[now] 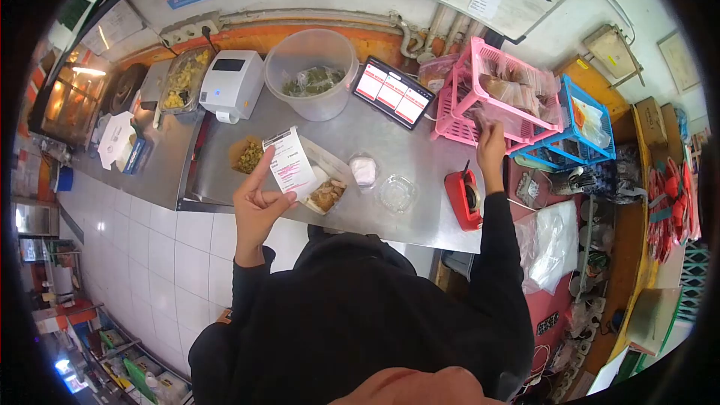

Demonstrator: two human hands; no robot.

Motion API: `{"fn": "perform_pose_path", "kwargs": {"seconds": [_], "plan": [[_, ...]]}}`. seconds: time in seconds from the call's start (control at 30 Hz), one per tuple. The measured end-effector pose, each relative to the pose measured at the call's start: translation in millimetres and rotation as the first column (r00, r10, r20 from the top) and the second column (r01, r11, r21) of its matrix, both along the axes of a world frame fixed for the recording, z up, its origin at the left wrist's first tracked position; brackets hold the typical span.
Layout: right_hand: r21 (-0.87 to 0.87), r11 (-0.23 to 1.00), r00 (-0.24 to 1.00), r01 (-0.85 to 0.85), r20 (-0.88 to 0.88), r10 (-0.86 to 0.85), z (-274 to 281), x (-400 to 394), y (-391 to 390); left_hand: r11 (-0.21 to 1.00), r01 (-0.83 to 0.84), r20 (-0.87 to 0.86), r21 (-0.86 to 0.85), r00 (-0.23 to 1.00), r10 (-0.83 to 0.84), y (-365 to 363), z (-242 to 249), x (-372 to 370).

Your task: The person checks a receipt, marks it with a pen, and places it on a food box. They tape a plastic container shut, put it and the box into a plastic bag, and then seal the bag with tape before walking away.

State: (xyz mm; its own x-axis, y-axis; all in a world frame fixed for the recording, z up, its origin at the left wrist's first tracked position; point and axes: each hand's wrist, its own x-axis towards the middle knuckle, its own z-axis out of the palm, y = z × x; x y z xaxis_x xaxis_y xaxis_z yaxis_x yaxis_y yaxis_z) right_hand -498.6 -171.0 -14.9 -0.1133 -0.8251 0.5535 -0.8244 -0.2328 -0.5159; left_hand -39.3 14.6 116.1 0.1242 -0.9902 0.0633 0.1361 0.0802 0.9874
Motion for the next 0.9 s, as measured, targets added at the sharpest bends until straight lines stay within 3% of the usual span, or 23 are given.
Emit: {"fn": "perform_pose_path", "kwargs": {"seconds": [0.03, 0.07, 0.1, 0.17, 0.2, 0.33, 0.37, 0.43, 0.57, 0.6, 0.63, 0.7, 0.73, 0.77, 0.8, 0.83, 0.87, 0.9], "plan": [[0.13, 0.991, 0.964, 0.043, 0.254, -0.075, 2.0, 10.7, 8.1, 1.0, 0.001, 0.012, -0.009, 1.0, -0.001, -0.1, -3.0, 8.1], [0.019, 1.0, 0.94, -0.006, 0.341, -0.001, -7.6, 16.4, 10.5, 1.0, -0.005, 0.007, 0.002, 1.0, 0.005, -0.8, -4.6, 15.1], [0.08, 0.989, 0.838, -0.123, 0.543, 0.06, -16.2, 23.2, 17.1, 1.0, -0.012, -0.001, 0.001, 1.0, 0.012, -2.9, -6.1, 21.9], [0.297, 0.83, 0.374, -0.472, 0.92, -0.116, 29.5, 69.3, 51.6, 0.999, -0.025, -0.004, 0.02, 1.0, 0.025, -5.7, -6.2, 35.7], [0.311, 0.799, 0.282, -0.515, 0.941, -0.186, 54.2, 105.2, 63.7, 1.0, -0.019, -0.016, 0.003, 1.0, 0.019, -7.6, -3.0, 41.7], [0.315, 0.609, 0.249, -0.728, 0.949, -0.193, 28.8, 165.3, 77.0, 1.0, -0.007, -0.057, -0.022, 0.998, 0.006, -10.3, -1.0, 76.2], [0.376, 0.543, 0.358, -0.751, 0.923, -0.145, 23.2, 179.2, 79.3, 0.999, -0.004, -0.058, -0.032, 0.998, 0.002, -10.1, -1.2, 84.7], [0.395, 0.67, 0.529, -0.628, 0.848, -0.004, -13.2, 229.4, 88.7, 1.0, -0.024, -0.062, -0.014, 0.998, 0.023, -8.1, -1.8, 101.2], [0.609, 0.641, 0.875, -0.467, 0.423, 0.235, -77.8, 299.8, 109.4, 0.999, -0.036, -0.077, 0.005, 0.996, 0.037, -5.4, -8.4, 132.3], [0.483, 0.709, 0.85, -0.514, 0.395, 0.348, -107.1, 311.3, 112.7, 1.0, -0.026, -0.094, 0.009, 0.995, 0.027, -5.4, -10.8, 138.9], [0.485, 0.707, 0.851, -0.514, 0.393, 0.348, -111.0, 321.7, 115.5, 1.0, -0.027, -0.097, 0.01, 0.995, 0.028, -5.5, -12.1, 144.6], [0.618, 0.74, 0.945, -0.265, 0.014, 0.327, -110.2, 339.8, 123.2, 1.0, 0.014, -0.092, -0.006, 0.996, -0.015, -6.0, -14.5, 153.6], [0.471, 0.845, 0.947, -0.254, -0.058, 0.317, -104.3, 344.5, 123.6, 1.0, 0.012, -0.093, -0.006, 0.996, -0.013, -7.4, -15.6, 156.5], [0.47, 0.844, 0.945, -0.257, -0.06, 0.321, -97.6, 346.2, 121.1, 0.999, 0.049, -0.085, -0.004, 0.995, -0.049, -9.1, -17.0, 157.5], [0.546, 0.746, 0.923, -0.381, 0.266, 0.277, -57.6, 353.1, 120.0, 0.996, 0.084, -0.077, 0.003, 0.993, -0.084, -8.5, -18.7, 156.1], [0.565, 0.642, 0.813, -0.518, 0.558, 0.166, -23.4, 360.8, 120.9, 0.997, 0.081, -0.079, 0.006, 0.994, -0.08, -7.4, -20.5, 150.9], [0.288, 0.661, 0.578, -0.692, 0.77, 0.269, -5.7, 370.1, 124.1, 0.99, 0.138, -0.102, 0.013, 0.986, -0.135, -8.4, -21.6, 142.5], [0.283, 0.665, 0.579, -0.691, 0.767, 0.276, 21.6, 374.2, 127.7, 0.981, 0.196, -0.124, 0.012, 0.973, -0.193, -11.2, -20.7, 134.2]]}}
